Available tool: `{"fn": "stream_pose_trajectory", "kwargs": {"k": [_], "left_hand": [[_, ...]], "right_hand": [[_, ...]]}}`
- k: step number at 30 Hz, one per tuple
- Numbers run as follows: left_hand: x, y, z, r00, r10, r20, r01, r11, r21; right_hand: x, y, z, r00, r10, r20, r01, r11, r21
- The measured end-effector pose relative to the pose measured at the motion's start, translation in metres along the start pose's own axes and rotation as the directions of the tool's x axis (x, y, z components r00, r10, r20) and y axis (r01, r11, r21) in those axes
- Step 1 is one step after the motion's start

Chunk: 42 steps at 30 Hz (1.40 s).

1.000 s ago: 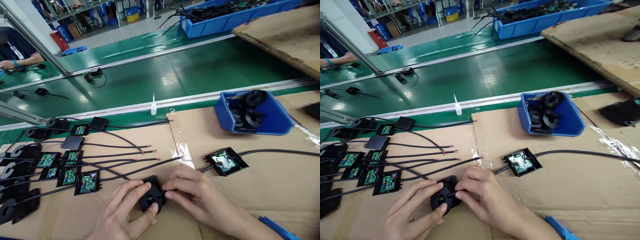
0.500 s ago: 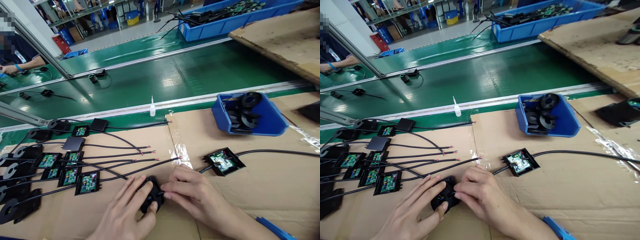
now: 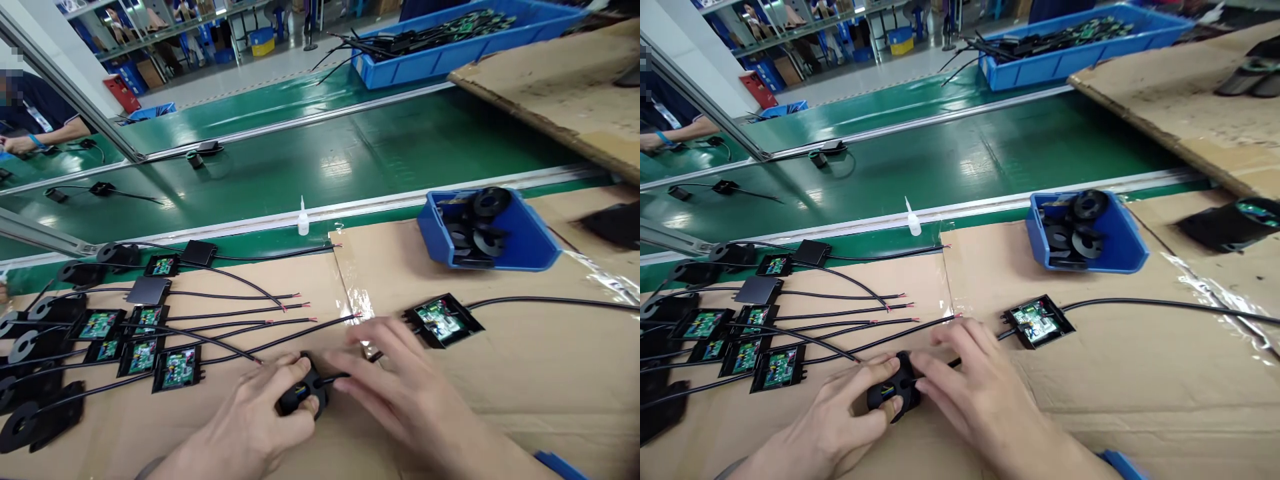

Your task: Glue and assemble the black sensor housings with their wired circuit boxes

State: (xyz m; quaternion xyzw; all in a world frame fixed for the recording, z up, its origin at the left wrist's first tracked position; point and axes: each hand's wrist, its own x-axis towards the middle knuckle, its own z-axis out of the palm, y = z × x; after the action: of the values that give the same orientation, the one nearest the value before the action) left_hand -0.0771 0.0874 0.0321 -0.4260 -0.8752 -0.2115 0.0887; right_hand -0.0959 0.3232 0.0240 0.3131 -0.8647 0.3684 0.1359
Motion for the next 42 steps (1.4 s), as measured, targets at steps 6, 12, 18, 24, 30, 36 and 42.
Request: {"fn": "stream_pose_trajectory", "kwargs": {"k": [6,12,18,24,30,36,42], "left_hand": [[-0.01,0.001,0.01,0.981,0.017,-0.196,-0.018,1.0,-0.006],[-0.014,0.015,0.017,0.951,-0.116,-0.288,0.111,0.993,-0.033],[-0.011,0.024,0.015,0.938,-0.102,-0.332,0.077,0.993,-0.087],[-0.011,0.006,-0.01,0.894,-0.4,0.203,0.444,0.723,-0.529],[0.013,0.003,-0.024,0.724,-0.351,0.593,0.676,0.533,-0.51],[0.024,0.004,-0.024,0.658,-0.326,0.679,0.721,0.534,-0.442],[0.023,0.008,-0.012,0.678,-0.403,0.615,0.724,0.511,-0.464]], "right_hand": [[-0.038,-0.031,0.0,0.908,0.358,0.217,-0.39,0.912,0.13],[-0.059,-0.055,0.03,0.772,0.61,0.175,-0.606,0.626,0.491],[-0.043,-0.051,0.045,0.638,0.586,0.5,-0.745,0.305,0.593],[-0.04,-0.047,0.043,0.676,0.555,0.485,-0.722,0.371,0.584],[-0.043,-0.048,0.045,0.714,0.497,0.493,-0.689,0.377,0.619],[-0.042,-0.048,0.052,0.685,0.541,0.489,-0.703,0.312,0.64],[-0.04,-0.043,0.057,0.643,0.592,0.485,-0.702,0.204,0.682]]}}
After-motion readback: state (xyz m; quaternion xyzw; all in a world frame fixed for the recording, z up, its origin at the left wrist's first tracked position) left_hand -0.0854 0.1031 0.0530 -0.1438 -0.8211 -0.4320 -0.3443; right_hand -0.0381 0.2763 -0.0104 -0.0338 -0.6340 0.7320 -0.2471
